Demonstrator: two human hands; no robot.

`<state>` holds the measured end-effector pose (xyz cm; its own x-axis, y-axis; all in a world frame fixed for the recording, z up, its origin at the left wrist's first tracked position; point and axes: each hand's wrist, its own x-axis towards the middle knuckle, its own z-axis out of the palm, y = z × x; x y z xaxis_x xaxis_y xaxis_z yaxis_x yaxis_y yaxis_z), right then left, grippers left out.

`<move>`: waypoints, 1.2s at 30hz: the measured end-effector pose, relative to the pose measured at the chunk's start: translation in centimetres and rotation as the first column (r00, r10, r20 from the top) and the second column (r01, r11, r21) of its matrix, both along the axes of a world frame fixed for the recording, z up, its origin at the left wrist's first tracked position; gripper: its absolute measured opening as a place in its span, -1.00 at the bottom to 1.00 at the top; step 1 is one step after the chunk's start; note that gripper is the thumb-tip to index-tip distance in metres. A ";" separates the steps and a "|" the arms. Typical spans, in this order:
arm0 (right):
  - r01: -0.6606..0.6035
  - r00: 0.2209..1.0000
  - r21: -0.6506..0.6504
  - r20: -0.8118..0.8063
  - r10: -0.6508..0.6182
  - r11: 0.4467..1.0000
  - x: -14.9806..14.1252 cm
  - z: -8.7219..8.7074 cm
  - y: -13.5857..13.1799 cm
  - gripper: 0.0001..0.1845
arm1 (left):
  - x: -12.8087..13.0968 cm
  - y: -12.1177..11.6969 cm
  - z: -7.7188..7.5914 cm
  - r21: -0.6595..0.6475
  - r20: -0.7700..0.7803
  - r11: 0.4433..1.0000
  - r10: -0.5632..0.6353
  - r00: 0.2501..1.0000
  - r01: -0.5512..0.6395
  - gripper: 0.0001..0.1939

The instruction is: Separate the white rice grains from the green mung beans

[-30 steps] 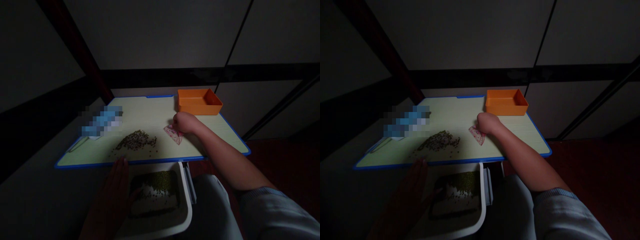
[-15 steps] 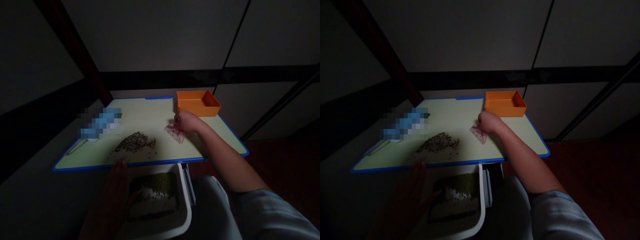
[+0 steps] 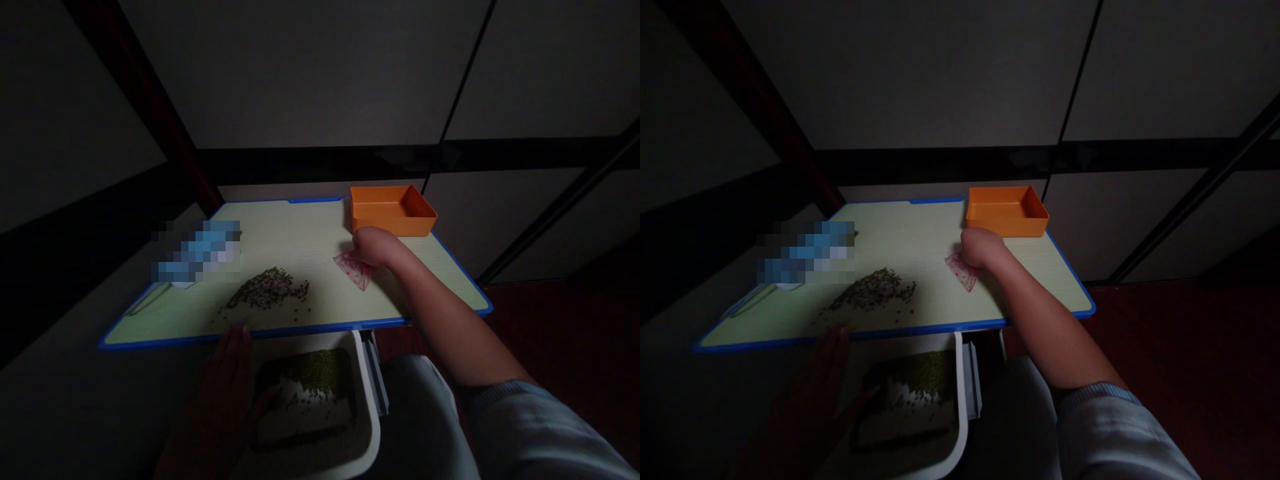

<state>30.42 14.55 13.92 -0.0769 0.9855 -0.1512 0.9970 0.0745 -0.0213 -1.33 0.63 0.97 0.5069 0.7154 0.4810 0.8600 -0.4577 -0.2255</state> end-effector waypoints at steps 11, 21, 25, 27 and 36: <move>0.079 0.996 0.098 -0.040 -0.076 0.992 0.0 -0.8 0.1 -0.64 | -0.1 0.1 -0.5 -0.020 0.035 1.000 0.011 0.999 -0.010 -0.14; -0.044 0.995 0.153 -0.077 0.057 0.987 -1.1 -1.5 0.2 -0.63 | -0.2 0.3 -0.6 0.017 0.003 1.000 -0.011 1.000 0.011 -0.12; -0.050 0.992 0.218 -0.101 0.073 0.975 -1.8 -2.0 0.1 -0.70 | -0.2 0.2 -0.6 -0.021 0.034 1.000 0.003 0.999 -0.002 -0.13; -0.065 0.987 0.255 -0.125 0.100 0.965 -2.2 -2.4 0.1 -0.71 | -0.2 0.2 -0.7 -0.033 0.034 0.999 0.021 0.999 -0.020 -0.12; -0.108 0.985 0.375 -0.088 0.151 0.921 -3.9 -3.5 0.7 -0.66 | -0.1 0.3 -0.7 0.014 0.011 1.000 -0.006 1.000 0.006 -0.14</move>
<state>26.50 15.26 10.41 -0.2027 0.9502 0.2365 0.9707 0.2268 -0.0793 -1.47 0.88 0.28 0.5061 0.7053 0.4964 0.8596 -0.4598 -0.2229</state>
